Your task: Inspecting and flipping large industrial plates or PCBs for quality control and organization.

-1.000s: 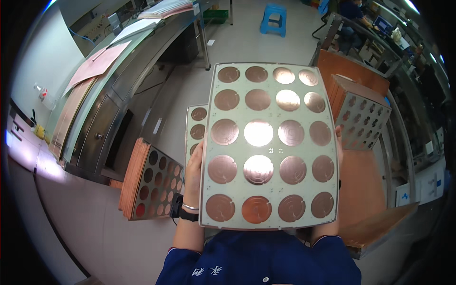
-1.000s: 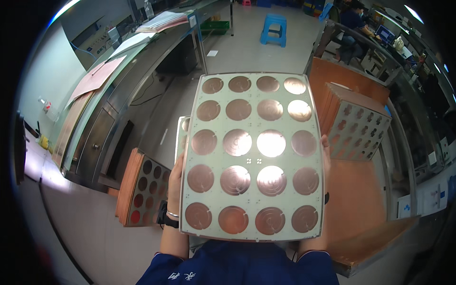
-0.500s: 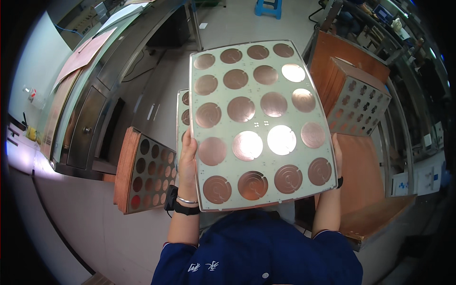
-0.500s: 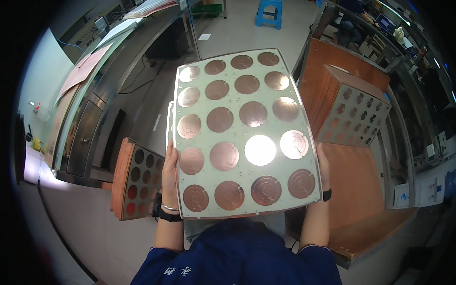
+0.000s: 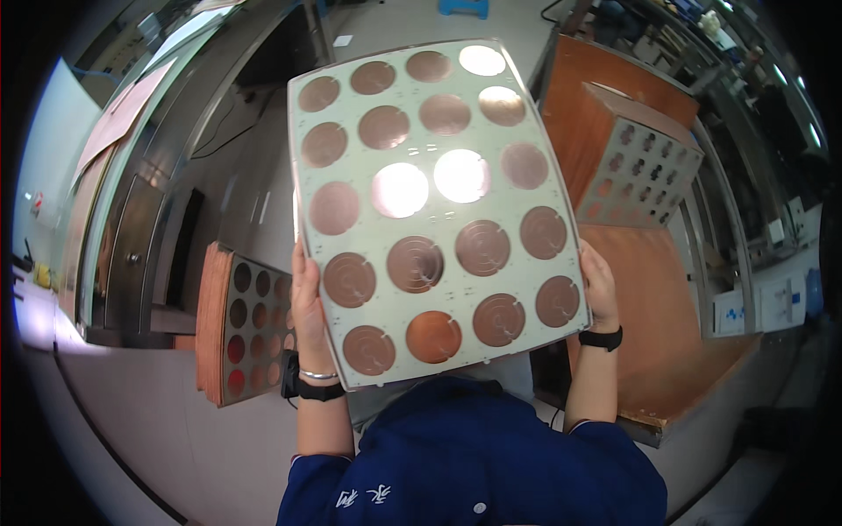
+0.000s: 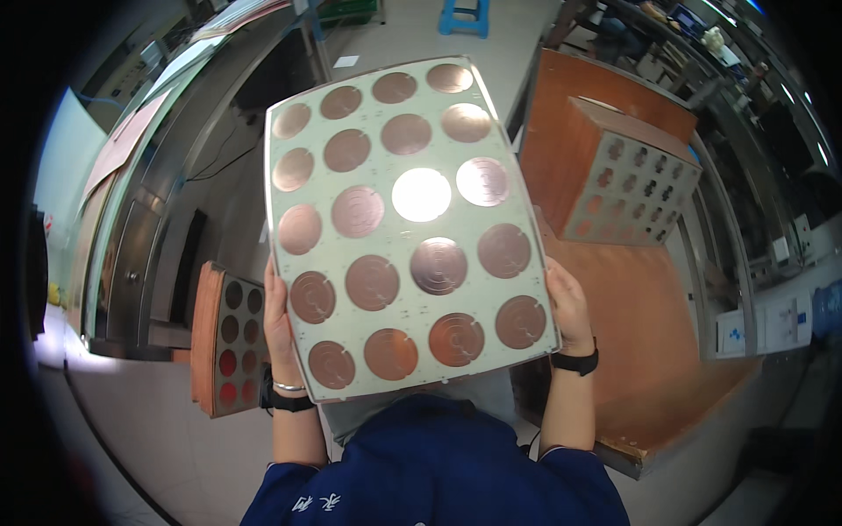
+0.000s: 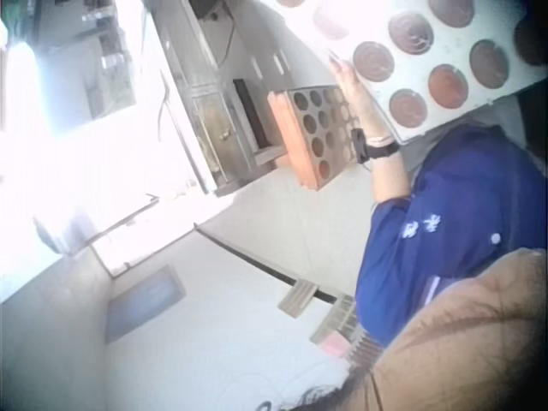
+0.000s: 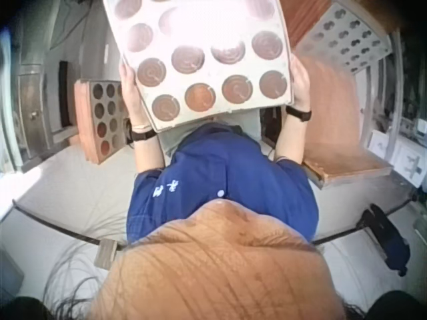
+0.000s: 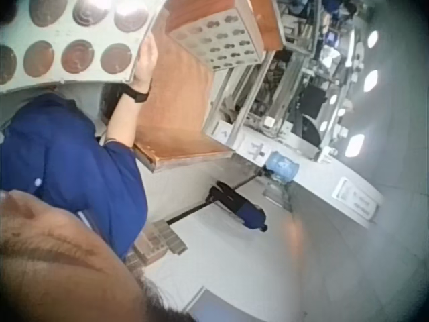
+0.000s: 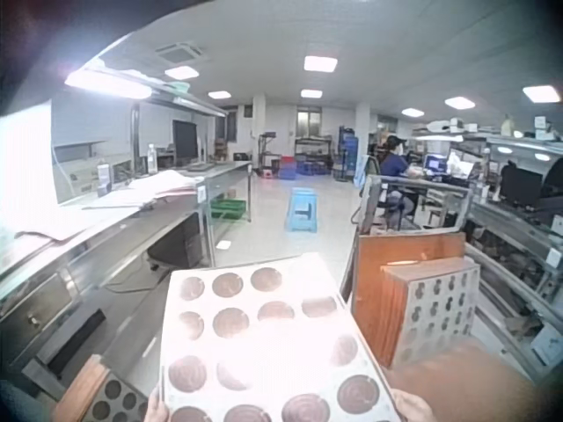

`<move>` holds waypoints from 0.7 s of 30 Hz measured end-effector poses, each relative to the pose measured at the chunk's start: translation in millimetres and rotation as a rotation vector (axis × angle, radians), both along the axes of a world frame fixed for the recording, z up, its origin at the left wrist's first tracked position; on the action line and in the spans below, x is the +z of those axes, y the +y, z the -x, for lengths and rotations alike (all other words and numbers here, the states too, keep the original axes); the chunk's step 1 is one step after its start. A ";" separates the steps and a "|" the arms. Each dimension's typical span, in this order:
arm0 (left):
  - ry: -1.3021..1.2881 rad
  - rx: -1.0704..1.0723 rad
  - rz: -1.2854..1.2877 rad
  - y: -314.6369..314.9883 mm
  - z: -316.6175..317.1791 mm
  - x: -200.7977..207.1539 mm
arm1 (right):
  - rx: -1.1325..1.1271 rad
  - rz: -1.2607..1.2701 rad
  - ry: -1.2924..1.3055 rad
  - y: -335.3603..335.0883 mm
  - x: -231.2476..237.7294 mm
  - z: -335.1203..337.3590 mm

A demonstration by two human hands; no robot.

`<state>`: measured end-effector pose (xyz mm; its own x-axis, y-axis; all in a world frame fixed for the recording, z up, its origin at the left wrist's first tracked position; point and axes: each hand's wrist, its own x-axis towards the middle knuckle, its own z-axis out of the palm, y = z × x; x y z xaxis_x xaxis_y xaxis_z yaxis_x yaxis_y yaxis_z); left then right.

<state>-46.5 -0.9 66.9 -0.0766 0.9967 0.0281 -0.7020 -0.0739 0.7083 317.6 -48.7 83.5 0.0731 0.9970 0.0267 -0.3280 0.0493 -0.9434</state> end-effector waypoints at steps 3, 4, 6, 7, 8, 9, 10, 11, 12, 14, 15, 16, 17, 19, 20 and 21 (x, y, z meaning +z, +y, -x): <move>0.018 -0.030 -0.005 -2.3 -3.4 6.3 | 0.063 -0.019 0.032 0.1 2.4 1.0; 0.044 -0.038 -0.018 -2.8 -4.9 8.5 | 0.048 -0.020 0.029 -0.2 3.5 0.8; 0.039 -0.045 -0.011 -4.2 -8.2 11.5 | 0.082 -0.011 0.034 -0.6 5.8 1.3; 0.057 -0.041 -0.020 -4.4 -6.0 10.1 | 0.083 -0.016 0.022 -1.0 9.2 2.5; 0.075 -0.034 -0.029 -5.0 -4.9 9.3 | 0.077 -0.018 0.023 -2.1 8.3 0.3; 0.065 -0.027 -0.034 -5.3 -5.4 10.0 | 0.077 -0.018 -0.010 -1.1 5.9 -1.6; 0.069 -0.024 -0.041 -5.8 -6.4 9.5 | 0.078 -0.019 -0.042 -0.3 4.4 -3.1; 0.060 -0.015 -0.040 -6.3 -7.7 7.7 | 0.082 -0.027 -0.038 -1.4 3.8 -4.2; 0.056 0.002 -0.041 -6.4 -6.7 6.6 | 0.050 -0.003 -0.035 -2.1 2.2 -3.5; 0.048 0.012 -0.055 -6.0 -3.5 4.5 | 0.033 0.008 -0.024 -1.8 -1.0 -2.7; 0.034 0.002 -0.054 -6.7 -3.5 1.6 | 0.013 0.025 -0.037 -3.8 -3.3 -4.7; 0.019 -0.008 -0.054 -7.3 -3.1 1.3 | -0.006 0.040 -0.050 -4.0 -4.7 -5.2; -0.040 -0.023 -0.048 -7.7 -2.2 3.5 | -0.009 0.051 -0.029 -2.7 -4.9 -4.5; -0.064 -0.045 -0.077 -9.0 -3.1 8.0 | -0.010 0.051 -0.041 -2.8 -4.6 -3.6; -0.092 -0.077 -0.101 -9.0 -2.3 10.1 | -0.020 0.054 -0.056 -2.6 -4.6 -3.5; -0.117 -0.093 -0.097 -9.0 1.3 7.3 | -0.013 0.044 -0.053 -2.3 -5.8 -3.1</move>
